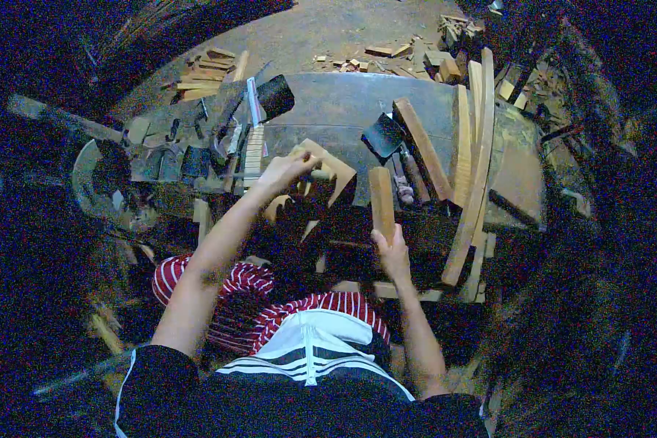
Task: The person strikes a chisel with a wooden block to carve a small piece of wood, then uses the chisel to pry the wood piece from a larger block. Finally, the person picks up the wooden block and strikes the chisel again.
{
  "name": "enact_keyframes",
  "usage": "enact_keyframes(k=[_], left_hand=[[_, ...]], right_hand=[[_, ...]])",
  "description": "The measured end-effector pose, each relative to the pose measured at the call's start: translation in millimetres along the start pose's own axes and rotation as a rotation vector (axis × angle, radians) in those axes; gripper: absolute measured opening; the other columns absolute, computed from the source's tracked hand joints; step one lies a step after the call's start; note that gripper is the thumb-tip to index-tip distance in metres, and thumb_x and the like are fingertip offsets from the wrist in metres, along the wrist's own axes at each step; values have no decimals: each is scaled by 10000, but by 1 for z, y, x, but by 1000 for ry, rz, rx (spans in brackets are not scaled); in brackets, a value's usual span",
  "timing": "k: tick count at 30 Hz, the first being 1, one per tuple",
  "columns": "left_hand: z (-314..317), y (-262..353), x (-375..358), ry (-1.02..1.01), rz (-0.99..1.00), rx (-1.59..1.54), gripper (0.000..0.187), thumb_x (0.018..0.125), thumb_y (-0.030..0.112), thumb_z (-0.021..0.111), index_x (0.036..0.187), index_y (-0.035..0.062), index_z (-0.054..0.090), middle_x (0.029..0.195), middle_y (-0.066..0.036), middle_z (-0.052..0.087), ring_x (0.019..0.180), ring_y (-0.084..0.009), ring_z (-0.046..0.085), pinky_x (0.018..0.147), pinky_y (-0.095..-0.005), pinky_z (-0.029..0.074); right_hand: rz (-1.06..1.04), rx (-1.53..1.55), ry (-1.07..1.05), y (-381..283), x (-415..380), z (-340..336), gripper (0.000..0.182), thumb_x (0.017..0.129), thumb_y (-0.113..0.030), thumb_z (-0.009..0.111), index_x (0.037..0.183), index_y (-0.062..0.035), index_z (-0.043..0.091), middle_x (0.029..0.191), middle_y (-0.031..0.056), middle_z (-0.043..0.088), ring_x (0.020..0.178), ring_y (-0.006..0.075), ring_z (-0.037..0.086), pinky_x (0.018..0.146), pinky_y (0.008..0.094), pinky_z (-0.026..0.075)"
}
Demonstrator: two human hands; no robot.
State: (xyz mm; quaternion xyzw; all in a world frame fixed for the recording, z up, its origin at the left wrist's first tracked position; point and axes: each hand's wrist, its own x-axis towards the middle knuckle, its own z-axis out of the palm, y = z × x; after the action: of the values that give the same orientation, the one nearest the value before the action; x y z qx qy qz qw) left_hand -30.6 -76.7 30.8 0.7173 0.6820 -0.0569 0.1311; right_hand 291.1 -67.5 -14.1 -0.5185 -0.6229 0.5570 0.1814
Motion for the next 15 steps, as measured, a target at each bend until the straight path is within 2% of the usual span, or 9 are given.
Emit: enact_keyframes(k=[1,3,4,7,9,11,13,14,15], left_hand=[[3,-4,0,-15,-45,4,648,724,67,640,1306,249,425,1297,-85,467,950,-303,632,703,-404,528],[2,-6,0,-69,-53,-15,658,726,79,646,1320,230,409,1242,-92,503,963,-312,621,720,-402,525],[4,-7,-2,-53,-71,-24,674,712,92,669,1319,223,406,1222,-92,516,985,-310,612,734,-402,522],[8,-24,3,-8,-78,-96,635,685,136,733,1264,171,474,1118,-100,575,1032,-303,590,749,-387,512],[-8,-28,13,393,25,-291,546,681,160,755,1182,116,544,985,-93,616,922,-279,613,718,-357,502],[-70,6,6,646,67,-705,294,720,157,733,938,74,554,792,-74,565,733,-200,600,652,-328,478],[-85,-5,6,471,-420,-1110,248,770,231,724,827,90,528,646,3,493,648,-99,520,581,-270,417],[-85,-13,7,540,-268,-1281,253,806,288,695,783,125,503,647,27,473,593,-74,475,542,-237,365],[-99,-3,2,616,-227,-1365,249,807,287,686,798,126,496,642,32,460,571,-79,448,530,-220,340]], right_hand=[[2,10,3,5,2,0,419,867,-368,601,1085,-25,497,849,115,595,774,212,565,727,349,455],[-12,-4,-31,6,4,-3,459,870,-388,593,1129,-26,483,977,203,641,900,342,632,782,412,476],[69,-6,-65,4,3,-7,479,865,-404,592,1137,-26,481,997,201,639,936,345,626,800,411,473],[1,-13,-30,7,2,-10,492,862,-415,590,1142,-27,477,997,205,639,940,350,624,798,413,473],[15,-14,-27,9,2,-14,492,862,-418,589,1140,-27,480,999,206,638,937,352,624,797,415,473],[31,-22,-45,13,2,-18,492,862,-420,588,1138,-27,482,1000,207,638,934,353,624,797,417,473],[-10,-34,-14,22,4,-19,480,862,-416,588,1126,-27,493,1008,212,637,934,355,624,799,422,470],[-15,-10,-22,11,0,-24,480,860,-421,589,1115,-25,499,1006,211,636,927,353,625,799,429,467],[-1,22,-37,14,1,-25,476,861,-417,585,1114,-23,498,997,204,637,924,339,625,796,421,467]])
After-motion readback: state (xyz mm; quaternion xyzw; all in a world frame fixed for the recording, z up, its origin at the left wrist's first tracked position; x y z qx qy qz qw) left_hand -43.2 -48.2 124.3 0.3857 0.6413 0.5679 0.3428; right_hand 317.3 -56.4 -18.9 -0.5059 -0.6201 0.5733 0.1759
